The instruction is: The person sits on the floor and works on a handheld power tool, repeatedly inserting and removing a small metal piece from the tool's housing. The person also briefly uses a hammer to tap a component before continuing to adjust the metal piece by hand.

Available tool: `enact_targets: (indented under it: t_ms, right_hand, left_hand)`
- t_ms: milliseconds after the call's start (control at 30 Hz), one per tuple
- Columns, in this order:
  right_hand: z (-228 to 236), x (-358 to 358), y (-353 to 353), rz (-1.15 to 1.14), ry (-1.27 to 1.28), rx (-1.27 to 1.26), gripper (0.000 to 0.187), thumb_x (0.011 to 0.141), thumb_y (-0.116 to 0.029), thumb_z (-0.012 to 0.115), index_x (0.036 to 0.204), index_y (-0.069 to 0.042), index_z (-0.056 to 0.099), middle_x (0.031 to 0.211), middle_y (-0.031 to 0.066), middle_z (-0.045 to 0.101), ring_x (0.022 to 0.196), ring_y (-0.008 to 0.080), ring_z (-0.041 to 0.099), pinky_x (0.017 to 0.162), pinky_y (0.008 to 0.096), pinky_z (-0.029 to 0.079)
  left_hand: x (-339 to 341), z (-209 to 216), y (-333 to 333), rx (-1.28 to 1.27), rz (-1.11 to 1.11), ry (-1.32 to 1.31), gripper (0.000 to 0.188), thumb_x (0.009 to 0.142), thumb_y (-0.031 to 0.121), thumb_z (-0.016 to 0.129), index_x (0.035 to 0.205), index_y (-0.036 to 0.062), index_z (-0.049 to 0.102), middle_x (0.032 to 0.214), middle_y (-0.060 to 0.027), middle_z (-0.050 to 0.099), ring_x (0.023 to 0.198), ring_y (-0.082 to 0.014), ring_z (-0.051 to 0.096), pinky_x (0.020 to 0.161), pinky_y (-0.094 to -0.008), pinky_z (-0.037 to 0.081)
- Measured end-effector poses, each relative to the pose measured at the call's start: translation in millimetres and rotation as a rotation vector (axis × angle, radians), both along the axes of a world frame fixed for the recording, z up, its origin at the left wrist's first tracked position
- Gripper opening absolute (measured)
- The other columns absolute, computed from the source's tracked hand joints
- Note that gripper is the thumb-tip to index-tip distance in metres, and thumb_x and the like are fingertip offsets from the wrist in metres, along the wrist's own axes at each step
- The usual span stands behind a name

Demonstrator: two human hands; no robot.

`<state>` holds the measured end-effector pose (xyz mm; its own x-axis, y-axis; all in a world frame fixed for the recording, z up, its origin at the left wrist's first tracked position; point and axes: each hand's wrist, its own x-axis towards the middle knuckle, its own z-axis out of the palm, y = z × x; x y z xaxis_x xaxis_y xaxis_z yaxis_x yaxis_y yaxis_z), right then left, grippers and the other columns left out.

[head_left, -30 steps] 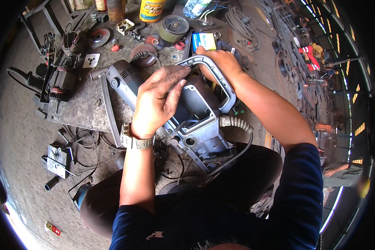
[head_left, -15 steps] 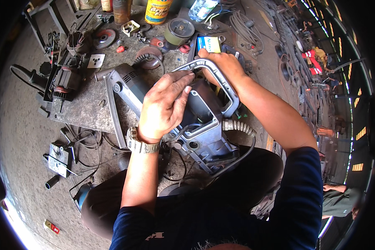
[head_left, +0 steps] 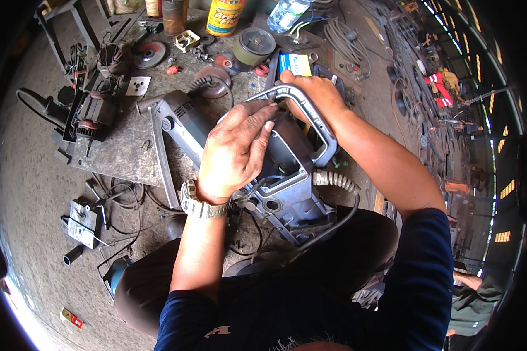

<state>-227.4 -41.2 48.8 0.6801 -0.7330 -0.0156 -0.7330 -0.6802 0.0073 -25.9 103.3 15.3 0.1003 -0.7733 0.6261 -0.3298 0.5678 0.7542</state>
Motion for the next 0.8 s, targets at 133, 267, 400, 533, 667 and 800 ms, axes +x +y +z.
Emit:
enact_targets:
  t_ms: [133, 267, 400, 533, 667, 800]
  right_hand:
    - [1.0, -0.5, 1.5, 0.018, -0.020, 0.002, 0.030, 0.091, -0.018, 0.065, 0.117, -0.019, 0.051, 0.076, 0.0209, 0.071, 0.075, 0.0481, 0.072, 0.066, 0.0601, 0.057]
    - [3.8, 5.5, 5.0, -0.024, 0.016, 0.014, 0.028, 0.092, -0.019, 0.064, 0.117, -0.017, 0.051, 0.078, 0.0208, 0.072, 0.077, 0.0474, 0.073, 0.067, 0.0594, 0.058]
    - [4.6, 6.0, 4.6, -0.011, 0.008, 0.021, 0.028, 0.093, -0.019, 0.064, 0.118, -0.015, 0.051, 0.079, 0.0206, 0.073, 0.078, 0.0473, 0.073, 0.067, 0.0592, 0.058]
    - [5.4, 6.2, 5.9, -0.011, -0.010, 0.038, 0.026, 0.093, -0.017, 0.062, 0.117, -0.014, 0.053, 0.081, 0.0209, 0.073, 0.080, 0.0469, 0.073, 0.068, 0.0593, 0.058]
    - [8.9, 8.7, 11.2, -0.012, -0.037, 0.041, 0.024, 0.092, -0.015, 0.062, 0.115, -0.014, 0.054, 0.080, 0.0210, 0.072, 0.080, 0.0470, 0.073, 0.068, 0.0593, 0.058]
    - [5.8, 6.6, 10.4, -0.031, -0.037, 0.042, 0.026, 0.091, -0.013, 0.063, 0.115, -0.014, 0.054, 0.079, 0.0210, 0.071, 0.079, 0.0470, 0.073, 0.067, 0.0594, 0.057]
  left_hand:
    - [-2.4, 3.6, 1.7, 0.012, 0.017, -0.029, 0.027, 0.098, 0.000, 0.068, 0.124, -0.0003, 0.074, 0.120, -0.0185, 0.074, 0.109, -0.0346, 0.073, 0.094, -0.0384, 0.058]
    - [-6.4, 8.6, 6.5, 0.038, 0.048, -0.047, 0.028, 0.098, -0.001, 0.068, 0.125, 0.0007, 0.073, 0.120, -0.0184, 0.073, 0.108, -0.0351, 0.073, 0.093, -0.0391, 0.058]
    - [-12.3, 13.4, 9.5, 0.042, 0.087, -0.045, 0.028, 0.098, -0.001, 0.068, 0.125, 0.0014, 0.073, 0.120, -0.0185, 0.073, 0.108, -0.0352, 0.073, 0.093, -0.0393, 0.058]
    - [-17.5, 15.9, 12.4, 0.064, 0.130, -0.048, 0.027, 0.099, -0.002, 0.067, 0.125, 0.0013, 0.073, 0.120, -0.0184, 0.073, 0.109, -0.0355, 0.073, 0.093, -0.0394, 0.058]
    - [-19.2, 15.9, 14.2, 0.093, 0.143, -0.034, 0.028, 0.097, -0.001, 0.068, 0.124, 0.0016, 0.073, 0.119, -0.0189, 0.072, 0.106, -0.0376, 0.073, 0.092, -0.0419, 0.059]
    - [-13.0, 20.4, 14.7, 0.142, 0.107, -0.028, 0.029, 0.095, -0.002, 0.069, 0.123, 0.0026, 0.073, 0.117, -0.0189, 0.073, 0.105, -0.0378, 0.074, 0.091, -0.0428, 0.060]
